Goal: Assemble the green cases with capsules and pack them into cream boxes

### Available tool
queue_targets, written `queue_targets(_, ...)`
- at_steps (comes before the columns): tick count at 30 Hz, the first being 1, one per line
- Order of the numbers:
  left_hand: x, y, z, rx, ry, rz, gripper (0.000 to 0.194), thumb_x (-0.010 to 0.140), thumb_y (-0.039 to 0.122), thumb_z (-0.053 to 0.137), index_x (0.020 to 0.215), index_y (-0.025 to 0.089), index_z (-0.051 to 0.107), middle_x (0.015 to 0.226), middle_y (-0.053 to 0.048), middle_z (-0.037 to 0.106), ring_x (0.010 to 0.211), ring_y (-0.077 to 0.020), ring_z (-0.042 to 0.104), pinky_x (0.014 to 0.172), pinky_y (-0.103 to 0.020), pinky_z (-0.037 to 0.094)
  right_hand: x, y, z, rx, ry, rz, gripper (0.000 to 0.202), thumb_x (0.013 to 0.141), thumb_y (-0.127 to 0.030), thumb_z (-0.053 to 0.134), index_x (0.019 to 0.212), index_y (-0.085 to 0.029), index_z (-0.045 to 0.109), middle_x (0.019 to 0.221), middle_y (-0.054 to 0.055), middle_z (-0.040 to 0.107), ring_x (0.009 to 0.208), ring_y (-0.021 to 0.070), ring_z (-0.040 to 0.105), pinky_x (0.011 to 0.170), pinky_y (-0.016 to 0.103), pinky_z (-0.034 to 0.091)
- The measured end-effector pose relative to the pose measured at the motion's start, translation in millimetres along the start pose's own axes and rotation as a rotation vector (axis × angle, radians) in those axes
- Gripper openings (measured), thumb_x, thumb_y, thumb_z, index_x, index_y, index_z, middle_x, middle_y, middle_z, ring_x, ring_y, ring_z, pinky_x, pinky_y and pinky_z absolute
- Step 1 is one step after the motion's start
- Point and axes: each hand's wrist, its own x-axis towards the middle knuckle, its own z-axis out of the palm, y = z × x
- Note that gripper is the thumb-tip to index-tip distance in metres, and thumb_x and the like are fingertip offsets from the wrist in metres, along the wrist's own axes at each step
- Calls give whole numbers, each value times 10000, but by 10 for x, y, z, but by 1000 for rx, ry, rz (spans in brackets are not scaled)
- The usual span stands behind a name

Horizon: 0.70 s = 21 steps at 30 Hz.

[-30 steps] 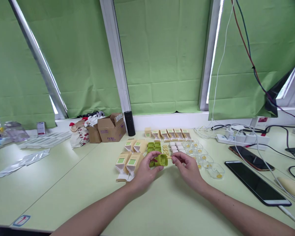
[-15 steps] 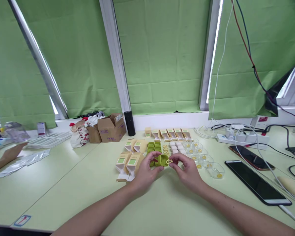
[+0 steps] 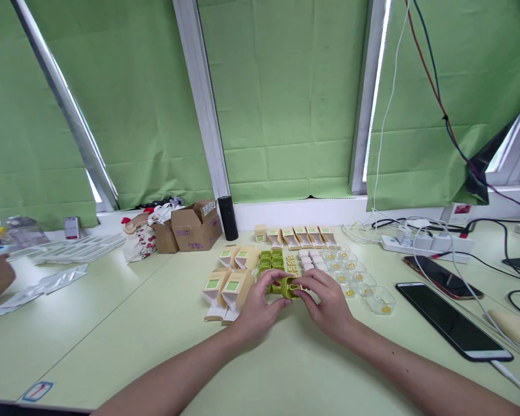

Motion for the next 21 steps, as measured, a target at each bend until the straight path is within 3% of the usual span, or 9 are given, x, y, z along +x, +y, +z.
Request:
queue_targets(9, -10, 6, 0, 33, -4, 63, 474, 787, 59, 746, 1213, 262, 702, 1260, -71, 667, 1176, -261, 604, 1071, -432, 485, 3, -8, 24, -199, -10, -128, 157, 1035, -152, 573, 1008, -200, 720, 775, 45, 647, 727, 207, 542, 665, 347, 363)
queue_targets(21, -12, -23, -9, 59, -17, 136, 449, 797, 74, 777, 1199, 265, 713, 1274, -72, 670, 1192, -267, 616, 1063, -420, 491, 27, -27, 28, -195, -14, -168, 199, 1037, -138, 545, 934, -208, 699, 734, 36, 653, 689, 193, 526, 657, 347, 345)
